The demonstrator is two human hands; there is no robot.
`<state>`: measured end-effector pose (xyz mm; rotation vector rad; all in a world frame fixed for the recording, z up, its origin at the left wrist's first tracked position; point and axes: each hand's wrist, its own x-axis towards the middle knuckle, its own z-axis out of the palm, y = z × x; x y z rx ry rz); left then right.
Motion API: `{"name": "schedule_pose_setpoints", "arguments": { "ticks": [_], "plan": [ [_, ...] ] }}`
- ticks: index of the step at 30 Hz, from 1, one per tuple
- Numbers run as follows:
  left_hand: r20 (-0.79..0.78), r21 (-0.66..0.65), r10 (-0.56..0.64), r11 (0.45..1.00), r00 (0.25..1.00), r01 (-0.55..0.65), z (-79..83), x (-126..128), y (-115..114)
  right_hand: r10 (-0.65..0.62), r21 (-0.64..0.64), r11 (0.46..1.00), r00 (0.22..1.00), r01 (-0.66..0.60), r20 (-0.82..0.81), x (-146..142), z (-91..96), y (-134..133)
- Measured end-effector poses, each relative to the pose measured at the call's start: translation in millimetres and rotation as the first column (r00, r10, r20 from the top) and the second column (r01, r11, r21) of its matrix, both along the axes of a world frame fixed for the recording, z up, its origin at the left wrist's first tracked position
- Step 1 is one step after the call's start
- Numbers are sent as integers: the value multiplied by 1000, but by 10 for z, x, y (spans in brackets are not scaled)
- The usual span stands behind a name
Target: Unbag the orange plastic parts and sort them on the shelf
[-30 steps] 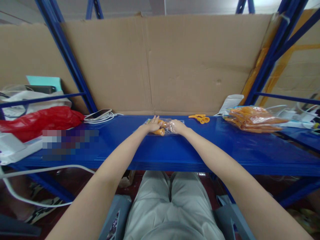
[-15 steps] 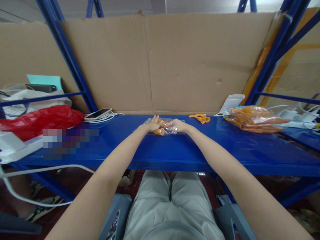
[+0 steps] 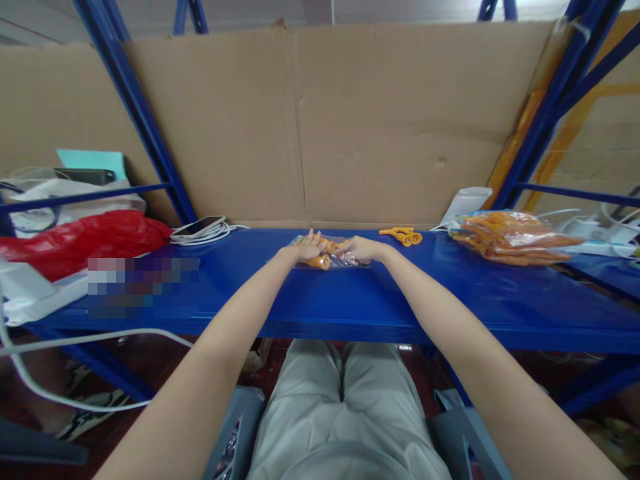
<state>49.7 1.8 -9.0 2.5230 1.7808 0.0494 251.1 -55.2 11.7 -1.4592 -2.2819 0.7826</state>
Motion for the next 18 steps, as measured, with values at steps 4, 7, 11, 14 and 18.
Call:
{"name": "schedule_pose_setpoints", "arguments": {
  "ticks": [4, 7, 11, 14, 18],
  "plan": [
    [-19, -88, 10, 996, 1000, -11, 33, 7, -3, -185, -26, 983, 970, 183, -160, 280, 148, 7],
    [-16, -97, 29, 995, 999, -31, 60, 1, -18, -416, 88, 886, 865, 455, -282, 520, 161, 106],
    [-18, -109, 54, 993, 998, -56, 89, -28, -39, -704, 317, 611, 681, 726, -201, 765, 22, 232],
    [-8, -102, 75, 992, 997, -76, 97, -66, -31, -760, 400, 600, 650, 693, 13, 868, -101, 235],
    [-1, -83, 93, 992, 996, -93, 70, -143, 32, -730, 428, 671, 642, 605, 236, 919, -180, 201]
  ]
}}
